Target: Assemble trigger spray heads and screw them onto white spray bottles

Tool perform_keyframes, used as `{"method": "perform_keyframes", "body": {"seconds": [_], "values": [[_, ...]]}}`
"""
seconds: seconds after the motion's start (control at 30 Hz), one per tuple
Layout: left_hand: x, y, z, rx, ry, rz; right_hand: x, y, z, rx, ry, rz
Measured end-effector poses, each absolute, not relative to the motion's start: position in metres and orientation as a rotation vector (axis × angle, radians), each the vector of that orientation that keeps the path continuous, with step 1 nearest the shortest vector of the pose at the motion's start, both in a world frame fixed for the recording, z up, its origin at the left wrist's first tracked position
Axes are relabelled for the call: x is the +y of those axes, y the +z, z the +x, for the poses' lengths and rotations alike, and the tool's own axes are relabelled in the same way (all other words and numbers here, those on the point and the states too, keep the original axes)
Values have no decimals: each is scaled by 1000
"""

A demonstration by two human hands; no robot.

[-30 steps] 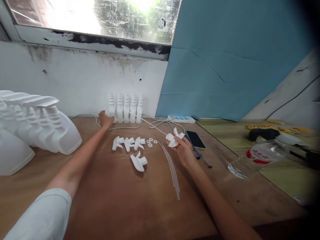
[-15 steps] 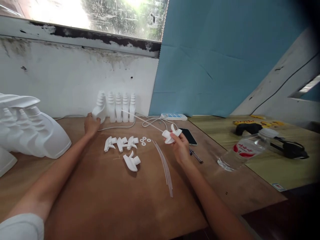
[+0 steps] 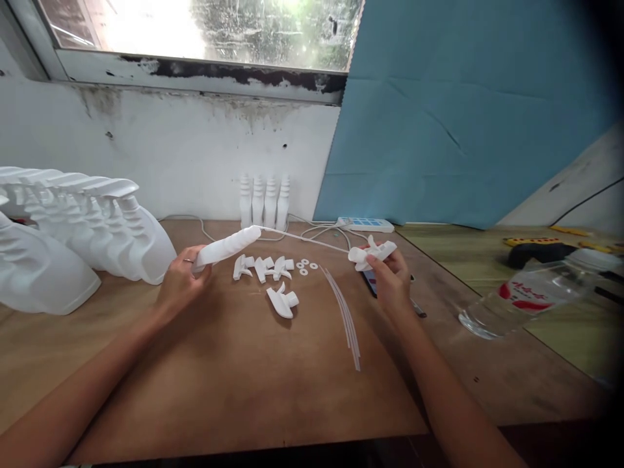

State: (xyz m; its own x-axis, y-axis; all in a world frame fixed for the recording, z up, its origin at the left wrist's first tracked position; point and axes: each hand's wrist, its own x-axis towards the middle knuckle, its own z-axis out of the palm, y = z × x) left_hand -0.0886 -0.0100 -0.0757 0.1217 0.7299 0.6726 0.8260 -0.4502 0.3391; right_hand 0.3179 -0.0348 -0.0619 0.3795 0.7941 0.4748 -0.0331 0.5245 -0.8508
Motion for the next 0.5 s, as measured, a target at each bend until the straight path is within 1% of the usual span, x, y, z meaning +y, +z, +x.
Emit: {"method": "perform_keyframes", "body": {"seconds": [0.27,0.5], "values": [[-13,-75,-98,-1554,-1243,-2204,-37,-61,321,-1132,558,-857],[-13,-74,-101,-1568,-1204,-2175,-35,-58,324,-1035,542,-775]]}}
